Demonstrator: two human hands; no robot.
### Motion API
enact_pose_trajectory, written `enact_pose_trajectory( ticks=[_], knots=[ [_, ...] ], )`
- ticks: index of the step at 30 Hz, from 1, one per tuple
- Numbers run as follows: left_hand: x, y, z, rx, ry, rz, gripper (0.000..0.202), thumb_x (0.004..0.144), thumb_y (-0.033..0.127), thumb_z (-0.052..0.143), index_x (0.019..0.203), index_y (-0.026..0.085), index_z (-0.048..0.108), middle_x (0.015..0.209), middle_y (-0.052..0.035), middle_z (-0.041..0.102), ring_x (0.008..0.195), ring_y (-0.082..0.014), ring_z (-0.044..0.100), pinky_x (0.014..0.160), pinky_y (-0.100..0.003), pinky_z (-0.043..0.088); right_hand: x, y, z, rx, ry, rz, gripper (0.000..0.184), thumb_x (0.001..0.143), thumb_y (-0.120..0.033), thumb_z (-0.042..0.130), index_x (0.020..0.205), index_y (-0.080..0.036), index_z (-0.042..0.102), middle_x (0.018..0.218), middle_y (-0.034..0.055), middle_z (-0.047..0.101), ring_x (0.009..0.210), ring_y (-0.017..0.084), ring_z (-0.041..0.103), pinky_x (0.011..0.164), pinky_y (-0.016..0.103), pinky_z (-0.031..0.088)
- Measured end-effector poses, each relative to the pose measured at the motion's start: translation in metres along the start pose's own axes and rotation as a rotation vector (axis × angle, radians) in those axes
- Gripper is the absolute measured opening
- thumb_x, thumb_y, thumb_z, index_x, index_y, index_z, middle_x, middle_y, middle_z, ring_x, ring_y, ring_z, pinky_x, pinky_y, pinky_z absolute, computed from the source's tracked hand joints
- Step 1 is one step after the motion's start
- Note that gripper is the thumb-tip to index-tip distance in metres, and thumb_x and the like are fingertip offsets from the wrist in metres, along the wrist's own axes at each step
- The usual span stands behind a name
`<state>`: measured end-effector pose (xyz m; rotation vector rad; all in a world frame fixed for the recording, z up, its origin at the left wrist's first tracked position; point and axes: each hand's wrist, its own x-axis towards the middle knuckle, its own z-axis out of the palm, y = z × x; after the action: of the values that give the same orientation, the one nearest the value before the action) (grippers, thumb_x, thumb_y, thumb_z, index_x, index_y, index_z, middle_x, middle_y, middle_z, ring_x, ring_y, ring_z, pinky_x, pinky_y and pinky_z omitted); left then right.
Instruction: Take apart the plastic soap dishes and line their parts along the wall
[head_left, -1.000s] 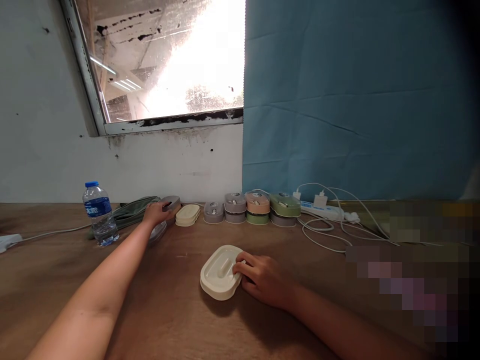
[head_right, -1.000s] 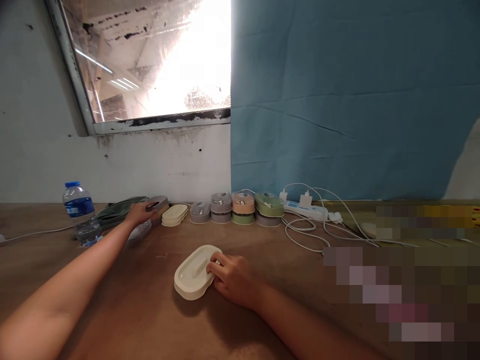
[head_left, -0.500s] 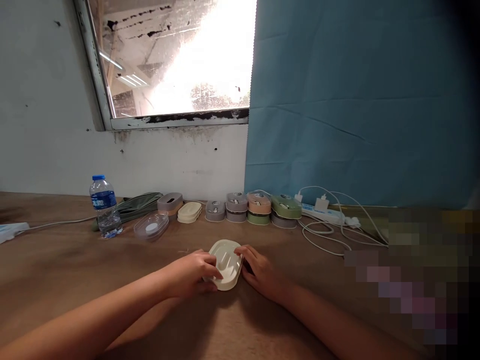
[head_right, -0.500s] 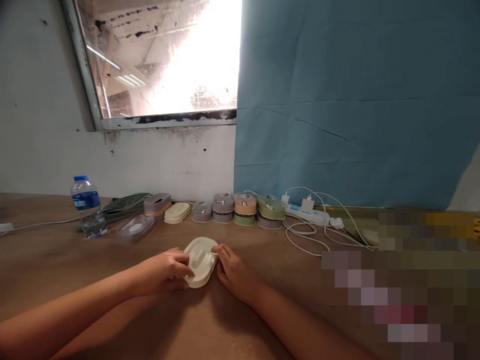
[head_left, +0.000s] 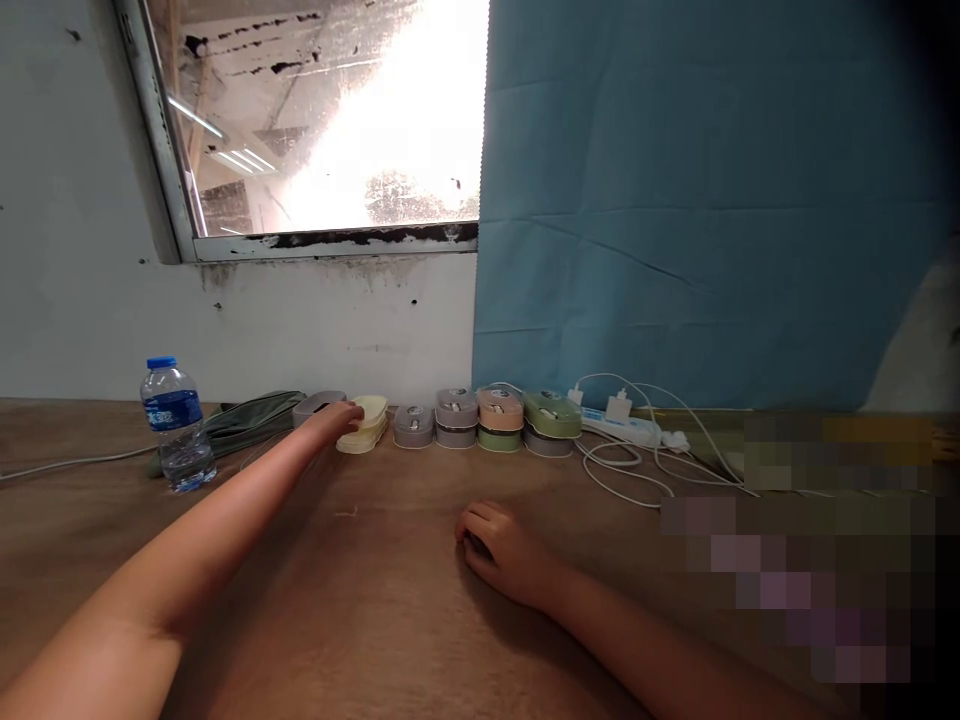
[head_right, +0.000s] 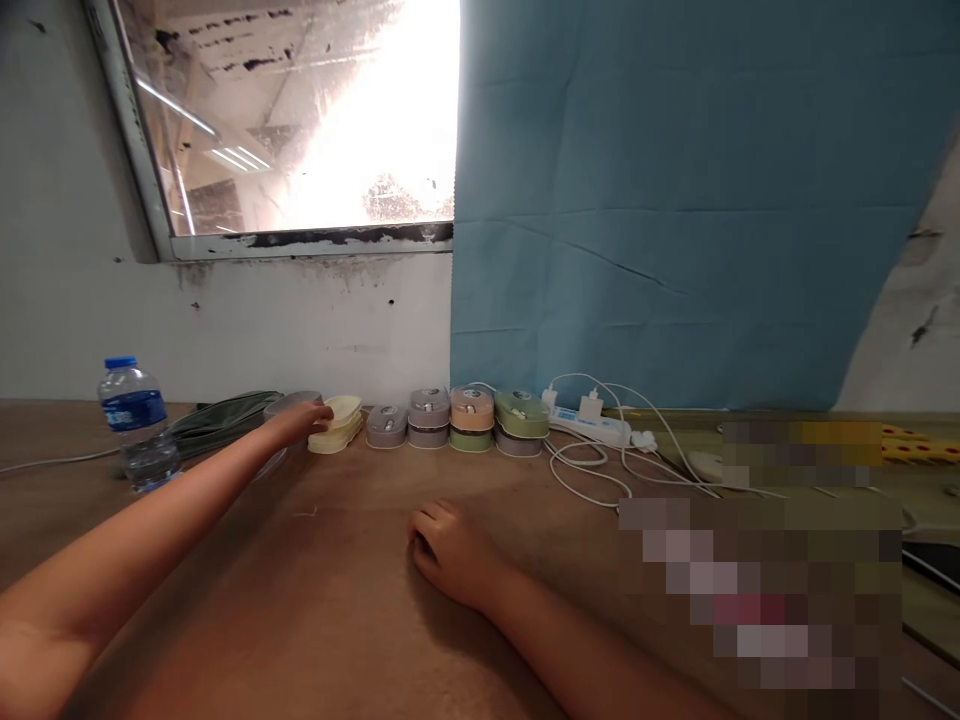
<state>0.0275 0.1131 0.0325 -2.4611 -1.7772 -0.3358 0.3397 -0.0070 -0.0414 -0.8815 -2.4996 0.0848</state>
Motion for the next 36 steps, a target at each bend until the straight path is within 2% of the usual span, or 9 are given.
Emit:
enact_pose_trajectory(
  ticks=[5, 8, 10, 13, 16, 21, 27, 32, 36],
  knots=[
    [-0.002, -0.013, 0.019, 0.012, -0.063, -0.076, 0.018, 0.066, 0.018, 0.055, 0.081, 0.02, 0.065, 0.087, -0.0055, 0.066, 0.086, -0.0217, 0.06, 0.08, -0.031, 0.042, 0.002, 0.001, 0.0, -0.002, -0.004, -0.02, 0.013, 0.071, -0.005, 0.048, 0.076, -0.016, 0.053, 0.079, 0.0033, 0.056, 0.075, 0.016, 0.049, 0.068, 0.026, 0.039],
    [-0.003, -0.008, 0.021, 0.035, -0.012, -0.128, 0.03, 0.064, 0.02, 0.059, 0.094, 0.018, 0.063, 0.101, -0.0104, 0.062, 0.101, -0.0285, 0.054, 0.09, -0.041, 0.036, 0.003, 0.002, 0.002, -0.002, 0.005, -0.027, 0.013, 0.071, -0.005, 0.048, 0.076, -0.016, 0.053, 0.078, 0.0033, 0.056, 0.075, 0.016, 0.049, 0.068, 0.026, 0.039],
    [0.003, 0.006, 0.023, 0.046, 0.052, -0.133, 0.042, 0.067, 0.022, 0.057, 0.108, 0.016, 0.056, 0.117, -0.0145, 0.054, 0.113, -0.0319, 0.045, 0.096, -0.046, 0.03, 0.003, 0.002, 0.003, 0.006, 0.004, -0.031, 0.013, 0.071, -0.005, 0.047, 0.075, -0.016, 0.052, 0.078, 0.0033, 0.056, 0.075, 0.016, 0.049, 0.067, 0.025, 0.039],
    [0.016, 0.036, 0.034, 0.027, 0.109, -0.06, 0.051, 0.073, 0.021, 0.049, 0.124, 0.016, 0.043, 0.132, -0.013, 0.041, 0.123, -0.0277, 0.035, 0.102, -0.042, 0.024, 0.003, 0.001, 0.003, 0.011, 0.005, -0.03, 0.012, 0.071, -0.005, 0.047, 0.075, -0.016, 0.051, 0.078, 0.0032, 0.055, 0.075, 0.015, 0.048, 0.067, 0.025, 0.039],
    [0.026, 0.065, 0.055, -0.012, 0.086, 0.028, 0.061, 0.069, 0.018, 0.052, 0.128, 0.019, 0.038, 0.138, -0.0081, 0.036, 0.129, -0.0249, 0.027, 0.105, -0.039, 0.02, 0.002, 0.002, 0.003, 0.007, 0.009, -0.016, 0.013, 0.07, -0.005, 0.047, 0.075, -0.016, 0.051, 0.078, 0.0027, 0.055, 0.075, 0.015, 0.048, 0.067, 0.025, 0.039],
    [0.021, 0.089, 0.083, -0.087, 0.149, -0.008, 0.06, 0.07, 0.009, 0.044, 0.129, 0.012, 0.035, 0.138, -0.0146, 0.034, 0.127, -0.0259, 0.03, 0.103, -0.043, 0.025, 0.003, 0.004, 0.006, 0.012, 0.012, -0.032, 0.014, 0.07, -0.005, 0.047, 0.077, -0.017, 0.051, 0.078, 0.0026, 0.054, 0.076, 0.016, 0.049, 0.069, 0.026, 0.039],
    [-0.023, 0.107, 0.087, -0.133, 0.28, -0.024, 0.055, 0.07, 0.003, 0.039, 0.124, 0.012, 0.04, 0.131, -0.0135, 0.04, 0.124, -0.0228, 0.031, 0.104, -0.04, 0.025, 0.004, 0.002, 0.006, -0.007, 0.03, -0.035, 0.02, 0.073, -0.006, 0.046, 0.088, -0.017, 0.052, 0.091, 0.0057, 0.053, 0.08, 0.017, 0.05, 0.072, 0.029, 0.042],
    [-0.091, 0.128, 0.072, -0.259, 0.384, 0.146, 0.039, 0.071, 0.022, 0.055, 0.108, 0.018, 0.048, 0.115, -0.0122, 0.048, 0.114, -0.028, 0.037, 0.097, -0.045, 0.032, 0.004, -0.007, 0.001, -0.227, 0.089, -0.168, 0.026, 0.075, -0.007, 0.047, 0.098, -0.016, 0.054, 0.101, 0.01, 0.054, 0.092, 0.022, 0.051, 0.081, 0.037, 0.042],
    [-0.131, 0.134, 0.051, -0.442, 0.355, 0.233, 0.037, 0.063, 0.034, 0.067, 0.093, 0.02, 0.05, 0.105, -0.0096, 0.051, 0.106, -0.0257, 0.043, 0.09, -0.04, 0.038, 0.001, -0.009, -0.001, -0.305, 0.179, -0.356, 0.019, 0.084, -0.012, 0.042, 0.093, -0.018, 0.057, 0.092, 0.0075, 0.058, 0.086, 0.019, 0.054, 0.079, 0.036, 0.044]
  ],
)
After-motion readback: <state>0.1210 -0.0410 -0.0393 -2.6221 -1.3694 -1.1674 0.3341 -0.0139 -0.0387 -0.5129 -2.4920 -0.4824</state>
